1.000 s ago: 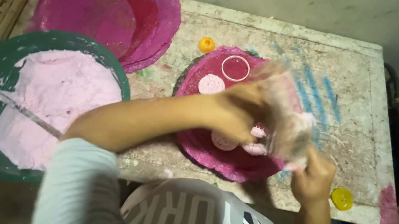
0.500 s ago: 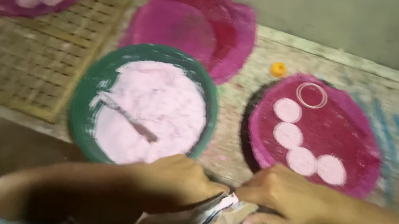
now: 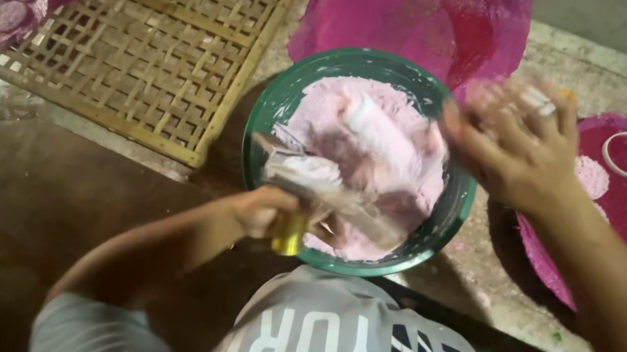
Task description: The person scoops pink dough from a green bowl using a metal scoop and presses it into a circular mold on a pink mat. They repeatedly form round dough pieces and place them on the mat, then transfer completed pieces to a woven tray.
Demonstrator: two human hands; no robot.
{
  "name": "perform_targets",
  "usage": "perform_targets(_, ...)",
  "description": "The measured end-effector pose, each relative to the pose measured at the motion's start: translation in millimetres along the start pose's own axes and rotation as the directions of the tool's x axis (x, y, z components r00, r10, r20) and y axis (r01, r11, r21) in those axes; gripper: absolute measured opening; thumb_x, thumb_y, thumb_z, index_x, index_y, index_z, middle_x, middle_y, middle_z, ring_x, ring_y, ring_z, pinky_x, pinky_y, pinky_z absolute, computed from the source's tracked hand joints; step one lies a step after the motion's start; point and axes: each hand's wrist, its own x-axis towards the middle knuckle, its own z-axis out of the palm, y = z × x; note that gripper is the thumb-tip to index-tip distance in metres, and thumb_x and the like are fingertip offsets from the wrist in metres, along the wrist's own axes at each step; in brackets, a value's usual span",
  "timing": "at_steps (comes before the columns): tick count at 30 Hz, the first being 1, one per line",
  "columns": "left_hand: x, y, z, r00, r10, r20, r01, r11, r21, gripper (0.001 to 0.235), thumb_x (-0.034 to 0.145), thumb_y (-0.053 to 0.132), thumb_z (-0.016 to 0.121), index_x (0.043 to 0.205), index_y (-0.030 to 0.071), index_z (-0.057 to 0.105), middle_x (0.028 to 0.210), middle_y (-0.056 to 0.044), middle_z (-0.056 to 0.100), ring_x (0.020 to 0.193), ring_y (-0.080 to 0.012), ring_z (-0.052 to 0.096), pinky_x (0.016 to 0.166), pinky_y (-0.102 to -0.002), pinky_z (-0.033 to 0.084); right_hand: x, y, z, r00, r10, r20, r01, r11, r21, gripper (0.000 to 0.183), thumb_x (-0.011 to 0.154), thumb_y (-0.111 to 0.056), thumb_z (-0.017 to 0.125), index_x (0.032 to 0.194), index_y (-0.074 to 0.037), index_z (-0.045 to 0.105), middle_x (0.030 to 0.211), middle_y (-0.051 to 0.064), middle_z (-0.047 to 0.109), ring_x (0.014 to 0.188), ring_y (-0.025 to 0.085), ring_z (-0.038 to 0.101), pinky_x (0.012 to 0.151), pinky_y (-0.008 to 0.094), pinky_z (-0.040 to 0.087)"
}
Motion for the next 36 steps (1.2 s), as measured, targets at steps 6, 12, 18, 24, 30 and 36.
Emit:
perform_targets(6, 8.1, -14.0, -40.3, 0.899, 0.186, -0.397, -0.103, 0.969, 0.223, 0.024, 0.088, 0.009, 0.066, 0.11, 0.0, 0.065, 0.087, -0.007, 0.064, 0.073, -0.0174, 0.062, 0.066, -0.034, 0.054, -28.2, -123.4, 65.8, -0.047, 0.418, 0.907, -0.902, -0.407, 0.14, 0.027, 0.104, -0.019, 0.047, 0.125, -0.012, 0.062, 0.119, 0.015, 0.064, 0.104, 0.03, 0.064, 0.082, 0.044, 0.053)
perform_targets(12, -0.9, -18.9, -74.0, 0.89, 0.246, -0.383, -0.127, 0.942, 0.31, 0.02, 0.088, -0.001, 0.07, 0.108, -0.001, 0.065, 0.089, -0.01, 0.067, 0.078, -0.0196, 0.067, 0.07, -0.036, 0.057, -93.6, -141.3, 71.1, 0.249, 0.239, 0.938, -0.952, -0.12, 0.283, 0.029, 0.1, -0.016, 0.054, 0.126, -0.009, 0.067, 0.109, 0.012, 0.071, 0.094, 0.023, 0.067, 0.078, 0.039, 0.054)
perform_targets(18, -20.3, -2.3, -100.8, 0.848, 0.297, -0.439, -0.04, 0.862, 0.506, 0.054, 0.082, -0.006, 0.069, 0.134, 0.005, 0.056, 0.113, -0.007, 0.068, 0.096, -0.0165, 0.068, 0.081, -0.036, 0.059, -106.8, -39.0, -13.7, -0.008, 0.202, 0.979, -0.994, 0.104, -0.029, 0.039, 0.101, -0.023, 0.055, 0.138, -0.014, 0.064, 0.078, 0.013, 0.07, 0.072, 0.019, 0.066, 0.071, 0.036, 0.055)
perform_targets(24, -3.9, 4.6, -101.7, 0.919, 0.281, -0.278, -0.013, 0.725, 0.689, 0.059, 0.081, -0.004, 0.077, 0.135, 0.002, 0.056, 0.125, -0.009, 0.07, 0.112, -0.016, 0.068, 0.095, -0.034, 0.057, -67.7, 8.8, -46.1, 0.343, 0.292, 0.893, -0.92, -0.085, 0.381, 0.044, 0.101, -0.018, 0.053, 0.144, -0.011, 0.058, 0.081, 0.005, 0.07, 0.074, 0.012, 0.065, 0.067, 0.03, 0.055)
perform_targets(30, 12.1, -4.0, -92.6, 0.924, 0.132, -0.359, 0.064, 0.871, 0.486, 0.047, 0.086, -0.002, 0.073, 0.132, 0.002, 0.063, 0.111, -0.013, 0.07, 0.093, -0.02, 0.067, 0.08, -0.037, 0.057, -46.1, 25.5, -31.6, 0.398, 0.367, 0.84, -0.831, 0.532, 0.161, 0.035, 0.095, -0.018, 0.065, 0.129, -0.017, 0.072, 0.075, 0.017, 0.074, 0.054, 0.023, 0.064, 0.053, 0.04, 0.052)
perform_targets(36, 38.0, 6.4, -71.2, 0.815, 0.057, -0.576, 0.043, 0.986, 0.159, 0.035, 0.091, 0.013, 0.071, 0.121, -0.003, 0.065, 0.109, -0.007, 0.072, 0.089, -0.0162, 0.07, 0.078, -0.032, 0.059, -77.5, -3.5, -4.3, 0.525, 0.313, 0.792, -0.822, 0.428, 0.375, 0.034, 0.098, -0.013, 0.058, 0.131, -0.012, 0.068, 0.085, 0.012, 0.077, 0.061, 0.015, 0.072, 0.064, 0.033, 0.061)
